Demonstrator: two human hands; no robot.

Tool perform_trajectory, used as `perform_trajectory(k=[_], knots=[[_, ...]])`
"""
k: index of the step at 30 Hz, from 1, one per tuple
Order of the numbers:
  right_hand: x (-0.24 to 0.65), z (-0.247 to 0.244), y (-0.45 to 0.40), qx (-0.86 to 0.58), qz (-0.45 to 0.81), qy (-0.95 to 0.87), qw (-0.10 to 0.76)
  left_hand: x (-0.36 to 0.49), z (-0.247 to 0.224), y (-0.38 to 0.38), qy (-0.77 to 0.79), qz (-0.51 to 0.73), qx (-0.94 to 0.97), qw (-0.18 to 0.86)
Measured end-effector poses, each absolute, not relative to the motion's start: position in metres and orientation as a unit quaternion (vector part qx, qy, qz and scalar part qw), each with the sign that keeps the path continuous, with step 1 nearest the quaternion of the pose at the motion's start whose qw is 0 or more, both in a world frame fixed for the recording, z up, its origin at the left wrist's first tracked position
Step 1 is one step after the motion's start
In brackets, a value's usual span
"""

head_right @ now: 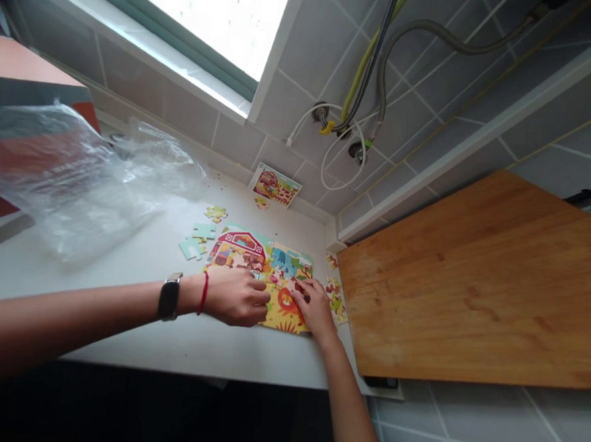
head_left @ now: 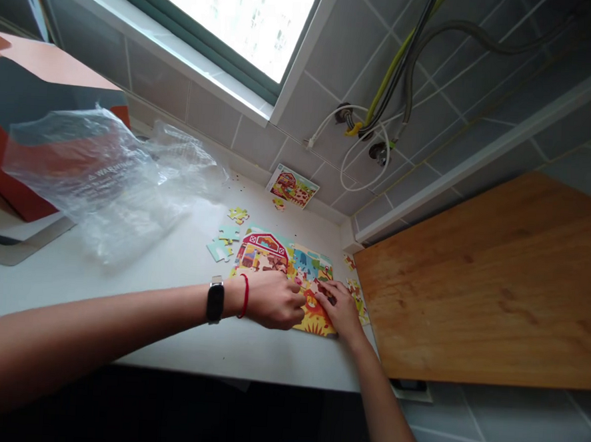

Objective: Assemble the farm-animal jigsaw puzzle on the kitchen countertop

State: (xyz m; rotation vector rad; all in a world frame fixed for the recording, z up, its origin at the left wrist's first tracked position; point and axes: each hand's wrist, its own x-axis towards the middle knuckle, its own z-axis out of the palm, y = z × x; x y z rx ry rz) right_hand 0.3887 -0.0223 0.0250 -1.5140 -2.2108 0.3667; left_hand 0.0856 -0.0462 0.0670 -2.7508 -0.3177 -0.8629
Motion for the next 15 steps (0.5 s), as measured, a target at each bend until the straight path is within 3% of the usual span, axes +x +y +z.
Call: perform_trajectory(k=[7, 15], knots=[[0.393, 0.023, -0.021, -0.518, 0.146, -0.81, 0.233, 0.087, 0.121, -0.042, -0.043, -0.212, -0.963, 0.162], [0.395, 0.017, -0.019, -0.489, 0.135, -0.808, 0.3, 0.063, 0.12, -0.024, -0.133, -0.158, -0.971, 0.121]])
